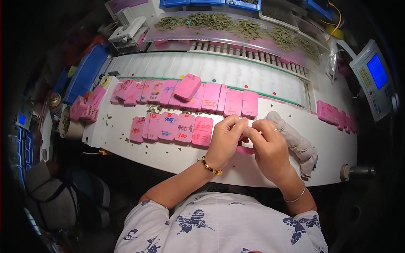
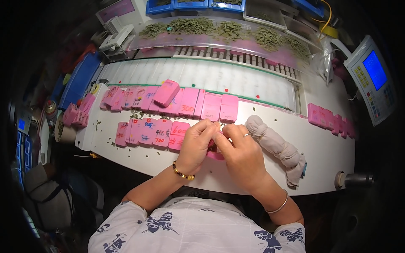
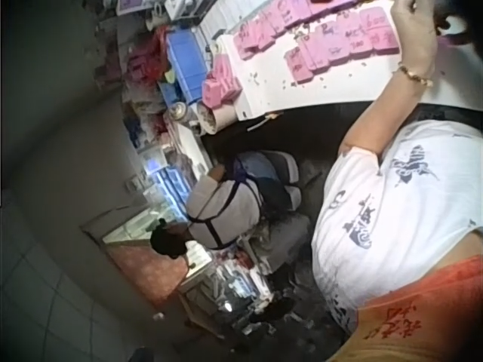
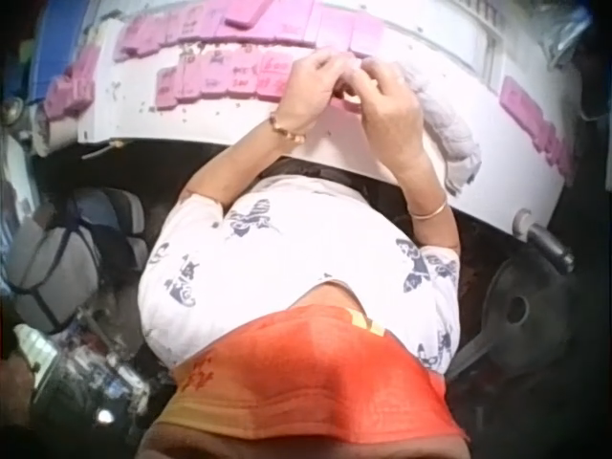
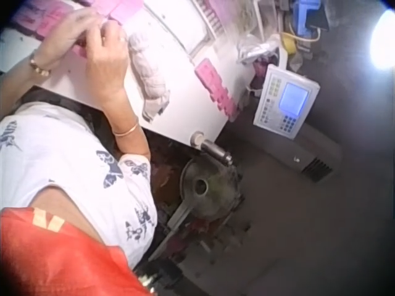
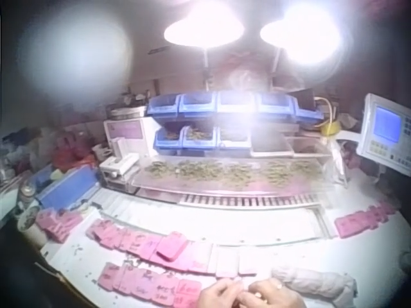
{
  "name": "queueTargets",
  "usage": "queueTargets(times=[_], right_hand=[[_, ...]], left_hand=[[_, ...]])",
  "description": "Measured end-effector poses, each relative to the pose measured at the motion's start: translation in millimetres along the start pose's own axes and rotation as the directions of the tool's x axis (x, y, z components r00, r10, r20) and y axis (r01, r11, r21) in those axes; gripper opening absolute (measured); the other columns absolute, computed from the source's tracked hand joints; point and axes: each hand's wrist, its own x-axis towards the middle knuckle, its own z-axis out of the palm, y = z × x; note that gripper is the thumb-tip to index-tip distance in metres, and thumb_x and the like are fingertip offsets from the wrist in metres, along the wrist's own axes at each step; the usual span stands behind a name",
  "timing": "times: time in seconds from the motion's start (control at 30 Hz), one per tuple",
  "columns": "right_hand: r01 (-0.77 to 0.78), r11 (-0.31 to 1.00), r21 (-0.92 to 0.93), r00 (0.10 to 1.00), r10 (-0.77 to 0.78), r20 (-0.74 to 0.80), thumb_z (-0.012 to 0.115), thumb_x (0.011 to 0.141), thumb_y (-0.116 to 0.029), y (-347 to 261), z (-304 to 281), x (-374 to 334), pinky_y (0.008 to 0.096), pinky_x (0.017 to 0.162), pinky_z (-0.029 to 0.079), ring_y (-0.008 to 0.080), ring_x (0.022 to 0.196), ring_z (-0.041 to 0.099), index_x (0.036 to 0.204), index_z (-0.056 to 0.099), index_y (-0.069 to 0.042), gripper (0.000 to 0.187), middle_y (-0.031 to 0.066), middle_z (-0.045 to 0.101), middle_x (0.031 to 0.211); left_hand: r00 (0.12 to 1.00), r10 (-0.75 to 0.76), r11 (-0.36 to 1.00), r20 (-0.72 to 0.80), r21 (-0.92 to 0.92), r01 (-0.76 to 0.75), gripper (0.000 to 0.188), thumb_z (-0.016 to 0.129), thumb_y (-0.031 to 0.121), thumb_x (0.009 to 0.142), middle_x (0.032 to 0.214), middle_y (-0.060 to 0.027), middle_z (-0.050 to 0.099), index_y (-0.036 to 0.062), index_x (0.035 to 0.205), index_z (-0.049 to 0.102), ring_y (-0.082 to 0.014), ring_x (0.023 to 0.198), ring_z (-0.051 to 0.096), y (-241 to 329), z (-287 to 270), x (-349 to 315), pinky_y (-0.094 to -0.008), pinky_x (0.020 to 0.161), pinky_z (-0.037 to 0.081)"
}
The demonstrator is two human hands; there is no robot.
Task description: Placing small colorful figurines into pink molds and prepping them with a sponge at a production assembly station.
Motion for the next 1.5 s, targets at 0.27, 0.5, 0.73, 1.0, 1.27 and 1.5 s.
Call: queueTargets(times=[0.27, 0.5, 0.73, 1.0, 1.27, 1.5], right_hand=[[-0.043, 0.986, 0.160, 0.996, 0.054, -0.068, 0.067, 0.064, 0.007, 3, 4, 3, 0.0352, 0.061, 0.048, 0.0259, 0.082, 0.058, 0.093, 0.061, -0.005, 0.032, 0.0085, 0.057, 0.093], [-0.064, 0.985, 0.160, 0.993, 0.079, -0.083, 0.064, 0.063, 0.011, 1, 3, 4, 0.0361, 0.066, 0.048, 0.0266, 0.084, 0.057, 0.093, 0.062, -0.005, 0.035, 0.0082, 0.058, 0.092], [-0.008, 0.989, 0.150, 0.993, 0.026, -0.117, 0.065, 0.065, 0.013, 0, 5, 3, 0.0344, 0.062, 0.048, 0.0256, 0.080, 0.058, 0.093, 0.062, -0.004, 0.033, 0.0081, 0.059, 0.091], [-0.235, 0.725, 0.648, 0.920, 0.380, -0.092, 0.070, 0.081, 0.006, 6, 6, 0, 0.0262, 0.069, 0.053, 0.0158, 0.089, 0.059, 0.105, 0.058, 0.000, 0.027, 0.0097, 0.059, 0.104], [-0.353, 0.586, 0.730, 0.890, 0.451, 0.068, 0.069, 0.082, 0.003, 12, 4, -2, 0.0271, 0.073, 0.054, 0.0153, 0.088, 0.061, 0.103, 0.062, 0.000, 0.022, 0.0078, 0.060, 0.099], [-0.339, 0.718, 0.608, 0.928, 0.362, 0.089, 0.067, 0.081, 0.006, 15, -3, 7, 0.0278, 0.069, 0.054, 0.0165, 0.079, 0.065, 0.098, 0.062, 0.000, 0.018, 0.0085, 0.061, 0.089]], left_hand=[[0.997, 0.076, 0.995, 0.020, 0.060, -0.077, 0.024, 0.054, 0.021, 0.100, 0.072, 0.0024, 0.054, 0.0095, 0.078, 0.054, -0.0058, 0.060, 0.051, 5, -2, 1, -0.0218, 0.050, 0.042], [0.999, 0.022, 0.999, 0.044, 0.034, -0.024, 0.024, 0.053, 0.023, 0.100, 0.073, 0.0009, 0.056, 0.0093, 0.080, 0.054, -0.0081, 0.060, 0.056, 6, -4, 0, -0.0228, 0.051, 0.046], [0.999, 0.033, 0.999, 0.026, 0.027, -0.033, 0.024, 0.053, 0.025, 0.100, 0.072, 0.0006, 0.056, 0.0100, 0.081, 0.054, -0.0086, 0.061, 0.057, 2, -5, 1, -0.0233, 0.053, 0.046], [0.989, -0.134, 0.929, 0.061, -0.340, 0.146, 0.027, 0.055, 0.031, 0.098, 0.086, -0.0049, 0.064, 0.0043, 0.102, 0.060, -0.0137, 0.068, 0.064, 17, -4, 5, -0.0286, 0.061, 0.053], [0.987, -0.107, 0.944, 0.119, -0.299, 0.138, 0.029, 0.056, 0.035, 0.098, 0.087, -0.0039, 0.063, 0.0064, 0.100, 0.058, -0.0121, 0.075, 0.062, 18, 1, 1, -0.0267, 0.066, 0.052], [0.974, -0.074, 0.972, 0.212, -0.201, 0.118, 0.021, 0.060, 0.030, 0.095, 0.089, -0.0031, 0.058, 0.0094, 0.094, 0.055, -0.0121, 0.077, 0.057, 11, -6, 4, -0.0275, 0.071, 0.050]])
